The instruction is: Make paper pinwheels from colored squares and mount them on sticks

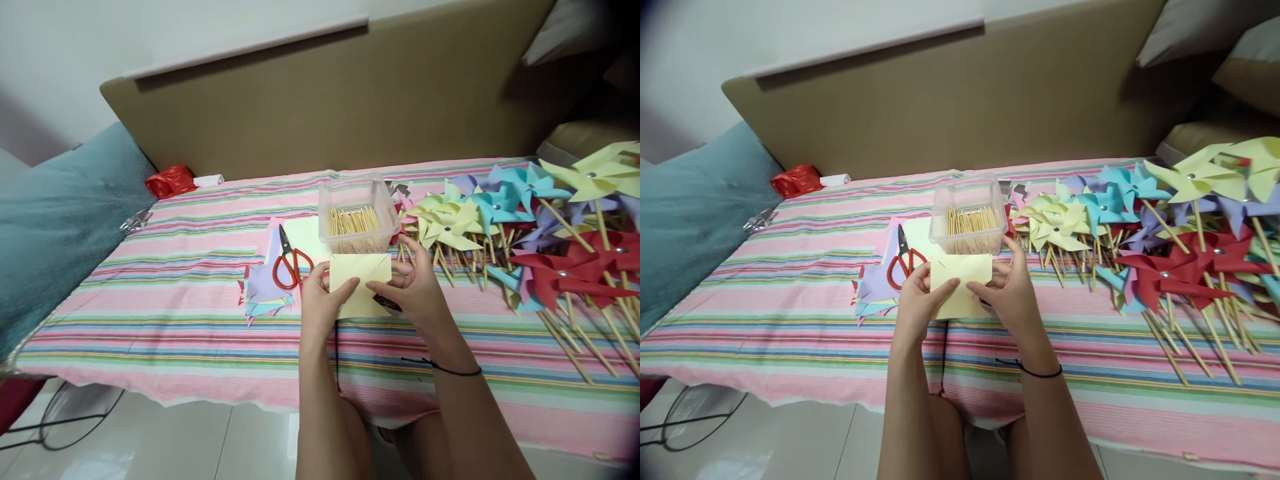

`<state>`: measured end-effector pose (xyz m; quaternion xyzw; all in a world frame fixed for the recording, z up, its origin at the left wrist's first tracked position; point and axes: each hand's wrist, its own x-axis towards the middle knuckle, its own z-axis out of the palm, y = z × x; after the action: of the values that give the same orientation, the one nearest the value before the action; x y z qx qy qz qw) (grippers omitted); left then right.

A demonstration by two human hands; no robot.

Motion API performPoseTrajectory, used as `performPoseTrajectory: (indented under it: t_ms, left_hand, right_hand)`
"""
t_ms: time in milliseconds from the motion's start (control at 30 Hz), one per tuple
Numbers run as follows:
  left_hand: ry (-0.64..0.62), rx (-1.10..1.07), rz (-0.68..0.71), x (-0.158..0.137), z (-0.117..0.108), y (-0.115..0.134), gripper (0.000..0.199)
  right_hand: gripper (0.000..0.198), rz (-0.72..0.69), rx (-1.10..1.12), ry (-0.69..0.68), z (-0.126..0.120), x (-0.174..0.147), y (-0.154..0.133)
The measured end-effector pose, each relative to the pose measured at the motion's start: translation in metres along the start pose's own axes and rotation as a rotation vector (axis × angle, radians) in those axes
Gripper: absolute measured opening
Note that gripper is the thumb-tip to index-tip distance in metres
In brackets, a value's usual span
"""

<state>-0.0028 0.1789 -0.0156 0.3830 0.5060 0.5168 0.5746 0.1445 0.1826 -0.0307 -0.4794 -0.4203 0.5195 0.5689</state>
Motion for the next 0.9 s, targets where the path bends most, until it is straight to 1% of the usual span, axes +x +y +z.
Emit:
performPoseTrajectory:
  t_ms: [167,300,433,600,733,900]
  left_hand:
    - [0.013,0.034,0.001,0.001,-0.001,-0.002,0.044]
    - [0.040,0.051,0.026,0.003,0.000,-0.003,0.045]
    - [0.111,-0.035,0.050,0.006,0.004,-0.005,0.048]
    - [0.188,-0.132,0.077,0.007,0.009,-0.005,0.051]
    - [0.174,-0.161,0.067,0.005,0.010,-0.003,0.049]
    - [0.146,-0.152,0.044,0.002,0.012,0.001,0.047]
  right_hand:
    - [0.106,0.001,-0.006,0.010,0.000,0.000,-0.002]
    - [0.106,-0.009,-0.022,-0.010,-0.001,0.001,-0.001]
    - [0.105,0.055,0.025,0.005,0.002,0.000,0.000]
    - [0.096,0.112,0.098,0.077,0.013,0.000,-0.002]
    - [0.096,0.114,0.119,0.080,0.017,-0.001,-0.003]
    - [0.097,0.125,0.089,0.065,0.015,0.000,-0.002]
